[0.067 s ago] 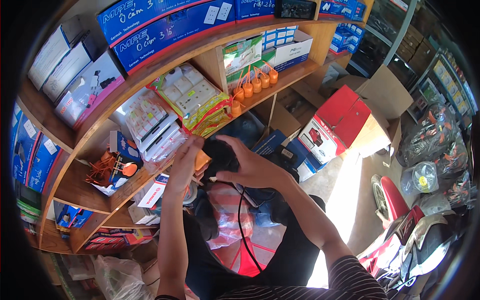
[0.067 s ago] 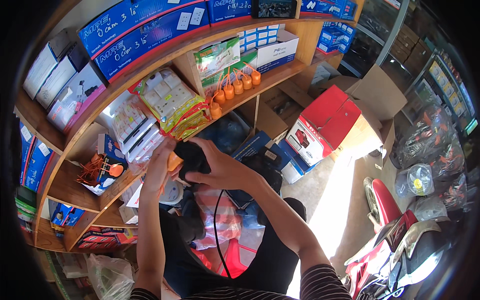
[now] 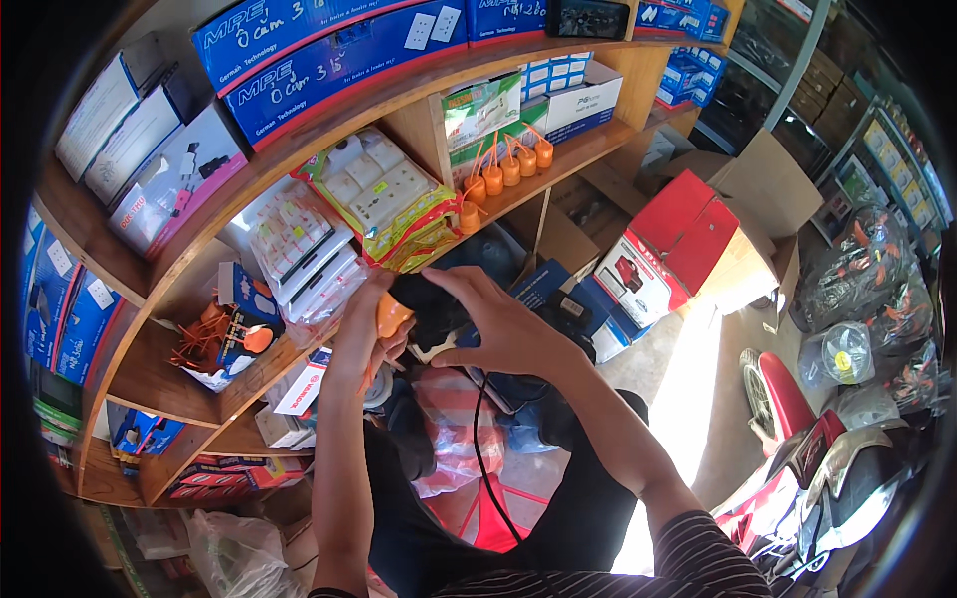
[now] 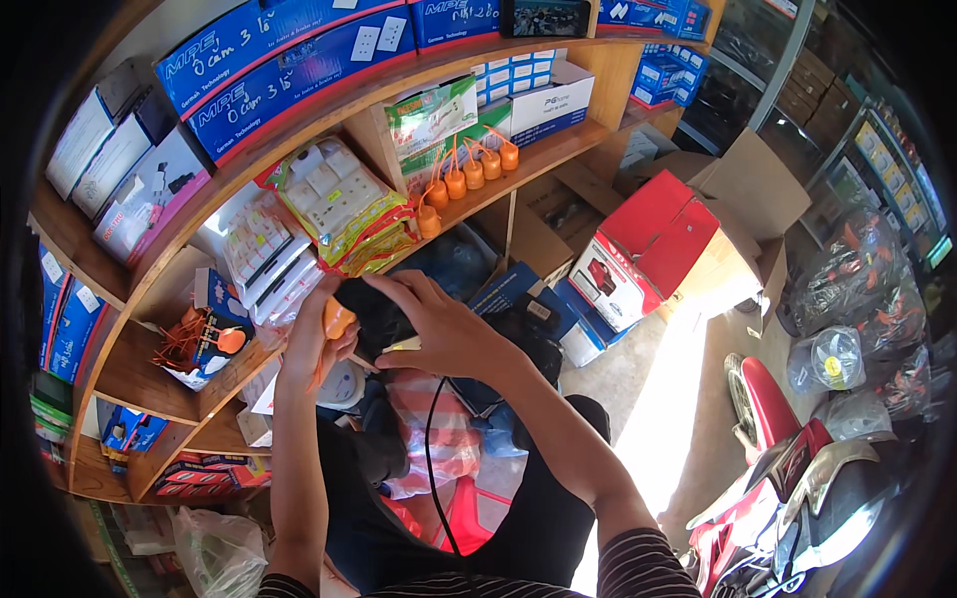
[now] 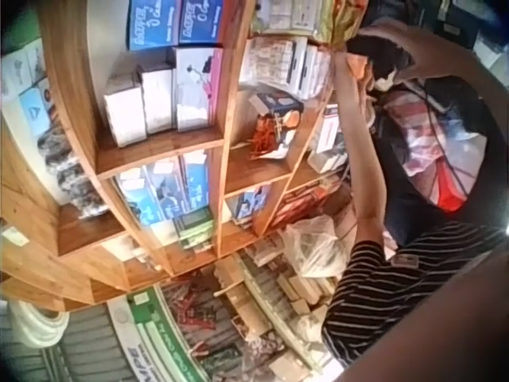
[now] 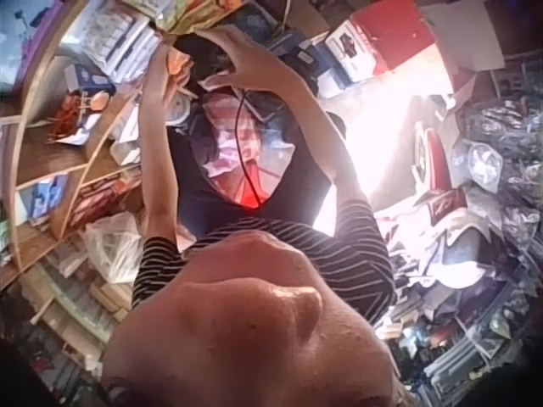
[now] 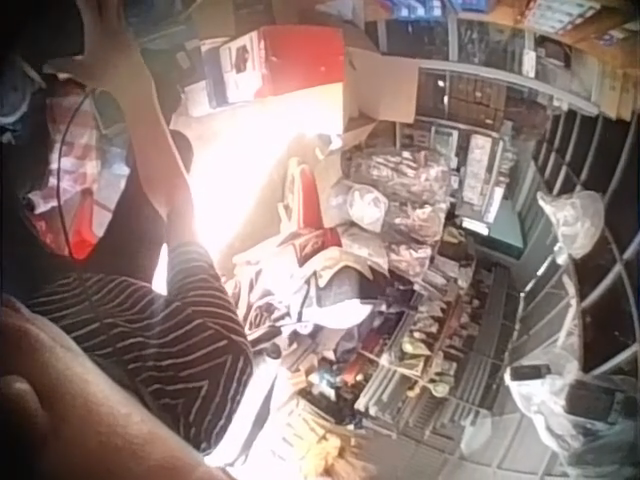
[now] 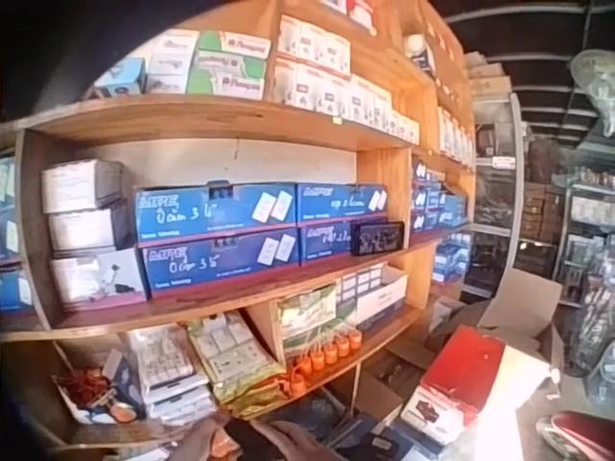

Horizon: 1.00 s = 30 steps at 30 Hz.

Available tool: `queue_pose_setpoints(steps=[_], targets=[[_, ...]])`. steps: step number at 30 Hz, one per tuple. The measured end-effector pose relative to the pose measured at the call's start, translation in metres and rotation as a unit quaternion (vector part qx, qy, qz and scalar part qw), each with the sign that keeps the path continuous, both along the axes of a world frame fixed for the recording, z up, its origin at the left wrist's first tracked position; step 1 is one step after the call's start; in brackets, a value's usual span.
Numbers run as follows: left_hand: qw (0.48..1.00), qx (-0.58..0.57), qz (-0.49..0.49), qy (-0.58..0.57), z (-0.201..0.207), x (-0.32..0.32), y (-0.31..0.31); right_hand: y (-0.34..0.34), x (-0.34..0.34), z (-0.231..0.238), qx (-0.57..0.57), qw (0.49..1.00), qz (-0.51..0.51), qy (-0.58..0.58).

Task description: Assembling an electrical socket and cord component in a shop environment.

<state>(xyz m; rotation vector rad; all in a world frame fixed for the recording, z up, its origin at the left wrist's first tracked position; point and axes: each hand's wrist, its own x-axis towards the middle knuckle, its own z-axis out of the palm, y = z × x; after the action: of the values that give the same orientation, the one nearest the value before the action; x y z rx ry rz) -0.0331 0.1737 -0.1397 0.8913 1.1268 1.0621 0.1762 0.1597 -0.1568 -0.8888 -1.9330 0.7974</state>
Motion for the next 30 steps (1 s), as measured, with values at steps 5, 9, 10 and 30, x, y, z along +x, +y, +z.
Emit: queue_pose_setpoints(steps=[5,9,10,30], targets=[[0.982,-0.065,-0.117,-0.129,0.000,-0.005,-0.002,0.009,0.007,0.004,0.147,0.976,-0.006,-0.157],[0.981,-0.061,-0.168,-0.078,-0.004,-0.003,-0.005,0.007,0.007,0.001,0.116,0.984,0.000,-0.134],[0.982,-0.067,-0.160,-0.073,-0.002,-0.002,-0.006,0.006,0.005,0.000,0.097,0.987,-0.018,-0.127],[0.791,0.293,-0.160,0.512,-0.008,0.050,-0.009,0.004,0.011,-0.045,0.014,0.949,-0.167,-0.268]])
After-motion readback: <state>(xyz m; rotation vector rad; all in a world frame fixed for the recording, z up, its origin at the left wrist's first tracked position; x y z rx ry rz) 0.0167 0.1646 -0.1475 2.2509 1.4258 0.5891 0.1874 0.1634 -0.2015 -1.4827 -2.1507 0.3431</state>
